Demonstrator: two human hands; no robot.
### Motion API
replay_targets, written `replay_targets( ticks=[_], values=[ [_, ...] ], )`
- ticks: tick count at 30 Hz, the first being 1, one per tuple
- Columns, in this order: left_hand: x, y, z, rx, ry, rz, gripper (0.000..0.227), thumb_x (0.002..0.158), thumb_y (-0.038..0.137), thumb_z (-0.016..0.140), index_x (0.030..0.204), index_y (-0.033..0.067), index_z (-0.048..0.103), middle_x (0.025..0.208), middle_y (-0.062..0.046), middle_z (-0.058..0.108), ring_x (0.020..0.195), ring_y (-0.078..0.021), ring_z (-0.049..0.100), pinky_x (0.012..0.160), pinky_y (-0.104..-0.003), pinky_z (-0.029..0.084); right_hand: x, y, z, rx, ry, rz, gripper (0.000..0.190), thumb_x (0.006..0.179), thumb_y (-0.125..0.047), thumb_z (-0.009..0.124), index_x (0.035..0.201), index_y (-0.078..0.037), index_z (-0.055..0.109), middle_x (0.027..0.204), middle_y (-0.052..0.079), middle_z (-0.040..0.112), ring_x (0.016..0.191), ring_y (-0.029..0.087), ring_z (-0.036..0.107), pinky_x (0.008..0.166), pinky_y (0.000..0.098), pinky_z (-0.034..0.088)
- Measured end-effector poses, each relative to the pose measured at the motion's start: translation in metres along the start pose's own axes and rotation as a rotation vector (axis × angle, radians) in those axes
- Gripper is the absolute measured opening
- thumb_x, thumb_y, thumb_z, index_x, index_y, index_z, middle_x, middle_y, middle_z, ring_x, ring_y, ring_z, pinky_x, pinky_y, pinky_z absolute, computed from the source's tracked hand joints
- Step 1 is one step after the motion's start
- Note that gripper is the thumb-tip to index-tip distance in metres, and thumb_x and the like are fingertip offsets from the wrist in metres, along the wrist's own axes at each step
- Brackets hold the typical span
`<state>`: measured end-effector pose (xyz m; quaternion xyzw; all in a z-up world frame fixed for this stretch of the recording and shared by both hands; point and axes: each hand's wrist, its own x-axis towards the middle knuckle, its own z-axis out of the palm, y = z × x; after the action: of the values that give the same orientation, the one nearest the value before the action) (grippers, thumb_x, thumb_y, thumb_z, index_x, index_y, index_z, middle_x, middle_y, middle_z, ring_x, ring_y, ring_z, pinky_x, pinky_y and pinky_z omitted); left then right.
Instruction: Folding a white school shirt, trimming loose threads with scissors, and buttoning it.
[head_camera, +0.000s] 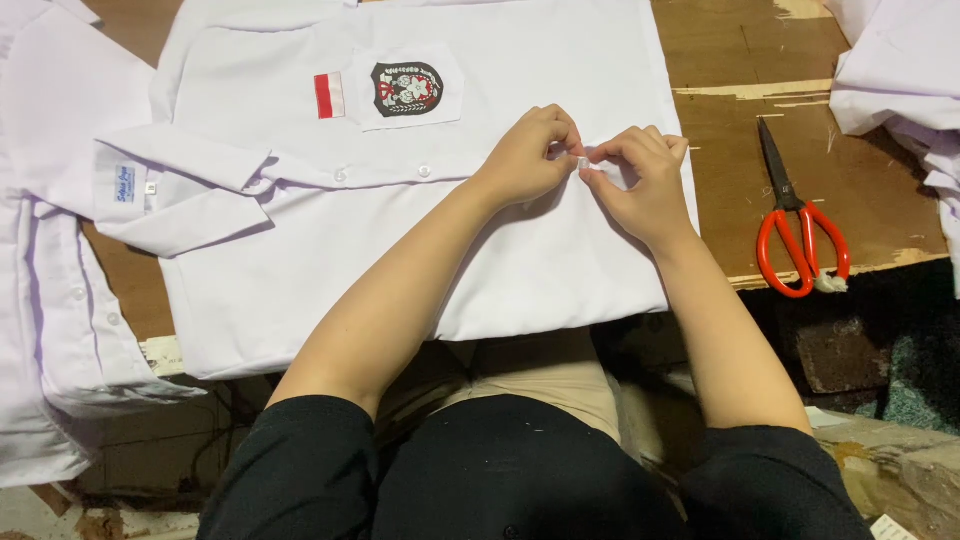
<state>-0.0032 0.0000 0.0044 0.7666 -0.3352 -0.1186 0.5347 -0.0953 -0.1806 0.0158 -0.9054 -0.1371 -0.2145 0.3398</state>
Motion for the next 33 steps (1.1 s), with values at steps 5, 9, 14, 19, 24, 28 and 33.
replay_targets(
  ticks=[5,9,14,19,24,28,33],
  values=[
    [0.0,-0.002,-0.001,-0.048,0.019,-0.045,0.01,0.087,0.006,0.069,0.096,0.0067,0.074,0.098,-0.008,0.068,0.102,-0.0223,0.065,0.09,-0.033,0.06,-0.003,0.008,0.004,-0.024,-0.01,0.002,0.015,0.093,-0.01,0.083,0.099,-0.013,0.07,0.09,-0.001,0.065,0.09,0.015,0.058,0.096,0.0345,0.025],
    [0.003,-0.012,0.003,-0.058,0.054,-0.073,0.027,0.091,0.006,0.066,0.117,0.0082,0.071,0.096,-0.006,0.071,0.096,-0.0185,0.068,0.089,-0.032,0.06,-0.003,0.012,0.006,-0.039,-0.029,0.003,0.013,0.096,-0.013,0.082,0.099,-0.013,0.068,0.09,0.0,0.064,0.09,0.016,0.058,0.096,0.0359,0.025],
    [0.005,-0.009,0.005,0.044,0.058,-0.042,0.013,0.093,0.01,0.067,0.102,0.0084,0.075,0.089,-0.008,0.073,0.091,-0.0218,0.072,0.083,-0.032,0.061,-0.004,0.013,0.006,-0.068,-0.05,0.019,0.011,0.098,-0.013,0.08,0.1,-0.012,0.069,0.088,0.0,0.064,0.089,0.017,0.057,0.098,0.0382,0.024],
    [0.005,-0.012,0.007,0.052,0.071,-0.027,0.011,0.097,0.014,0.063,0.099,0.0091,0.073,0.088,-0.008,0.073,0.091,-0.0242,0.072,0.083,-0.035,0.061,-0.004,0.015,0.006,-0.089,-0.051,0.018,0.011,0.098,-0.014,0.081,0.099,-0.012,0.07,0.088,0.0,0.065,0.089,0.017,0.057,0.099,0.0398,0.023],
    [0.004,-0.012,0.007,0.005,0.068,-0.022,0.011,0.097,0.017,0.065,0.098,0.0101,0.073,0.087,-0.008,0.072,0.089,-0.0215,0.071,0.083,-0.035,0.06,-0.003,0.013,0.007,-0.099,-0.02,0.027,0.011,0.099,-0.013,0.082,0.1,-0.012,0.071,0.087,0.0,0.066,0.088,0.017,0.057,0.099,0.0408,0.022],
    [0.001,-0.006,0.001,-0.009,0.049,-0.018,0.009,0.096,0.016,0.067,0.097,0.0102,0.074,0.086,-0.009,0.07,0.085,-0.0205,0.071,0.081,-0.033,0.059,-0.002,0.011,0.008,-0.114,-0.019,0.031,0.01,0.1,-0.015,0.082,0.099,-0.012,0.072,0.087,-0.001,0.066,0.088,0.017,0.056,0.099,0.0413,0.022],
    [0.0,-0.003,-0.001,-0.019,0.036,-0.025,0.008,0.095,0.015,0.069,0.096,0.0105,0.076,0.086,-0.01,0.07,0.084,-0.02,0.071,0.081,-0.033,0.059,-0.002,0.008,0.008,-0.134,-0.003,0.063,0.01,0.1,-0.013,0.082,0.099,-0.011,0.072,0.085,0.0,0.067,0.087,0.017,0.056,0.099,0.0419,0.021]
  ],
)
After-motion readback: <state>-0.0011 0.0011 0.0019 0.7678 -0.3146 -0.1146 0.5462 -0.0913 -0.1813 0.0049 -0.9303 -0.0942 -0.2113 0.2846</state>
